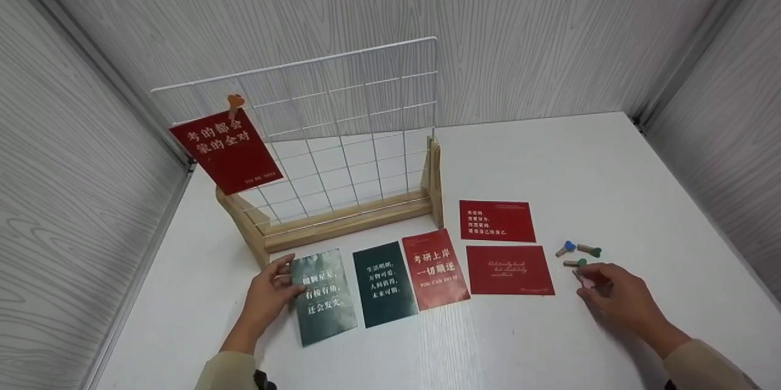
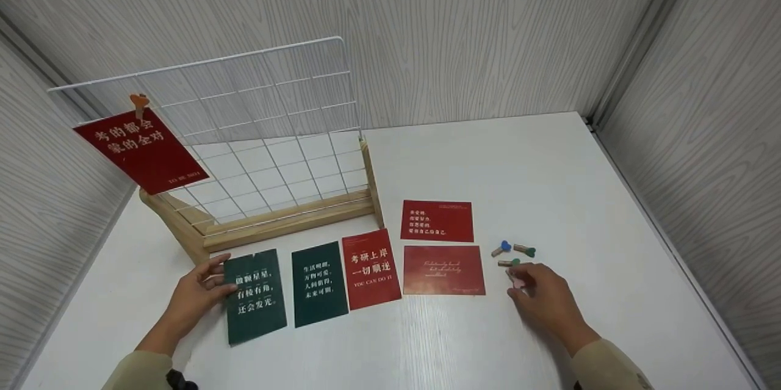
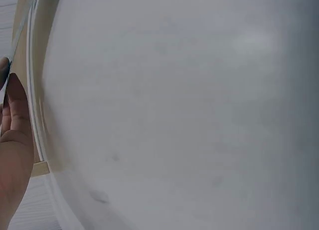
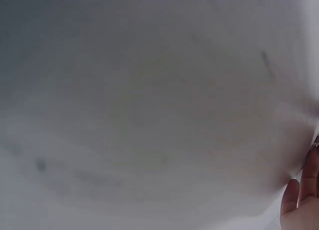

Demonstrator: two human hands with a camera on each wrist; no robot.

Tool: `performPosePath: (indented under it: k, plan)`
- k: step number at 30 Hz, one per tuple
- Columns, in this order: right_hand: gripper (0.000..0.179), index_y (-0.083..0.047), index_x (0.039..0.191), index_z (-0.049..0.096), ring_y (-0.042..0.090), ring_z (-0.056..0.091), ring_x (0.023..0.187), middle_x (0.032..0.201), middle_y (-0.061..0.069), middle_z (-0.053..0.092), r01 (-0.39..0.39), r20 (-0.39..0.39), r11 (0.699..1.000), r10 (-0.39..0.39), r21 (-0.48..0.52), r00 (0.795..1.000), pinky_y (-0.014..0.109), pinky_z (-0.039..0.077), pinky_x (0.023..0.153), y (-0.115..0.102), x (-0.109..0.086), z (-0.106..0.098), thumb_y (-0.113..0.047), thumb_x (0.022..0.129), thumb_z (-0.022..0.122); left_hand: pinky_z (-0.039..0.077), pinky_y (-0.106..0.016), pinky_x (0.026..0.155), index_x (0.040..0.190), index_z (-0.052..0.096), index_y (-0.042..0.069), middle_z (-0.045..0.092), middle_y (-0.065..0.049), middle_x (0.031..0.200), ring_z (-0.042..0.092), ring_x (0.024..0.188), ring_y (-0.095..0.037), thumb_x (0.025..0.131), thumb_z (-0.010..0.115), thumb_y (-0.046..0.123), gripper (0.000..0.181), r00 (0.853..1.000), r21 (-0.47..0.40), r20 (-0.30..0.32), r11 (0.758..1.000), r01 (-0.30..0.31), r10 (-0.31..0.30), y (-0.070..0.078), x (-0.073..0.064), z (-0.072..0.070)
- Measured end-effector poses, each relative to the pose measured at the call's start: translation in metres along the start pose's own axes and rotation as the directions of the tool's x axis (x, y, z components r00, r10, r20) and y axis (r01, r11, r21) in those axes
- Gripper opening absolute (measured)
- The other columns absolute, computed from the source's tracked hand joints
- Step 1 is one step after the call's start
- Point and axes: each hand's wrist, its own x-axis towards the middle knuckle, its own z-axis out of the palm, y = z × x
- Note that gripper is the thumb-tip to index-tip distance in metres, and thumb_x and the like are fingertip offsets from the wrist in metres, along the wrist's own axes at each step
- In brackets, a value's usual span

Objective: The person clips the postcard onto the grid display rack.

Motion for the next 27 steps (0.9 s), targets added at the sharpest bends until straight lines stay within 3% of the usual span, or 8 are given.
performPosePath:
  k: [4,9,14,16,21,27]
  plan:
    - [0.038,-0.003,0.117,0.062,0.023,0.058,0.089,0.102,0.008,0.063,-0.029,0.011,1.0,0.029,0.006,1.0,0.038,0.054,0.078,0.0,0.0,0.001,-0.013,0.083,0.075,0.052,-0.025,0.076,0.141,0.044,0.007,0.05,-0.016,0.118,0.059,0.104,-0.024,0.08,0.071,-0.005,0.067,1.0,-0.083,0.003,0.996,-0.016,0.016,0.002,-0.001,-0.008]
    - [0.036,-0.004,0.117,0.064,0.022,0.058,0.088,0.1,0.008,0.064,-0.056,0.022,0.998,0.056,0.033,0.998,0.036,0.054,0.077,-0.003,0.002,-0.001,-0.014,0.084,0.074,0.051,-0.024,0.078,0.142,0.043,0.01,0.048,-0.016,0.124,0.056,0.108,-0.024,0.082,0.071,-0.001,0.067,1.0,-0.113,0.003,0.993,-0.022,0.023,0.008,-0.004,-0.019]
    - [0.036,-0.003,0.116,0.065,0.025,0.061,0.089,0.1,0.01,0.066,-0.073,0.012,0.992,0.072,0.099,0.997,0.022,0.053,0.071,-0.01,0.007,-0.004,-0.017,0.084,0.074,0.051,-0.024,0.082,0.141,0.042,0.01,0.049,-0.015,0.125,0.055,0.11,-0.023,0.082,0.072,0.001,0.067,1.0,-0.098,-0.004,0.995,-0.011,0.01,0.013,-0.002,-0.022]
    - [0.035,-0.003,0.115,0.066,0.027,0.063,0.089,0.104,0.013,0.066,-0.064,-0.004,0.991,0.065,0.121,0.998,0.016,0.049,0.068,-0.014,0.01,-0.006,-0.017,0.084,0.074,0.051,-0.024,0.083,0.141,0.043,0.009,0.05,-0.015,0.124,0.055,0.111,-0.023,0.082,0.072,0.001,0.066,1.0,-0.098,-0.016,0.995,-0.011,0.009,0.017,-0.001,-0.021]
    - [0.034,-0.007,0.116,0.067,0.027,0.066,0.088,0.116,0.016,0.063,-0.003,-0.048,0.982,0.013,0.187,0.999,0.016,0.05,0.07,-0.028,0.02,-0.006,-0.015,0.084,0.075,0.05,-0.023,0.083,0.141,0.044,0.009,0.054,-0.016,0.121,0.056,0.109,-0.022,0.08,0.072,-0.003,0.068,0.998,-0.129,-0.045,0.991,-0.046,0.041,0.029,0.0,-0.018]
    - [0.031,-0.01,0.113,0.069,0.019,0.066,0.084,0.107,0.007,0.067,0.05,-0.077,0.961,-0.03,0.272,0.997,0.019,0.051,0.07,-0.046,0.031,0.002,-0.014,0.083,0.075,0.05,-0.022,0.083,0.139,0.045,0.01,0.059,-0.014,0.117,0.058,0.104,-0.02,0.081,0.07,-0.007,0.065,0.994,-0.158,-0.077,0.983,-0.092,0.08,0.045,0.003,-0.016]
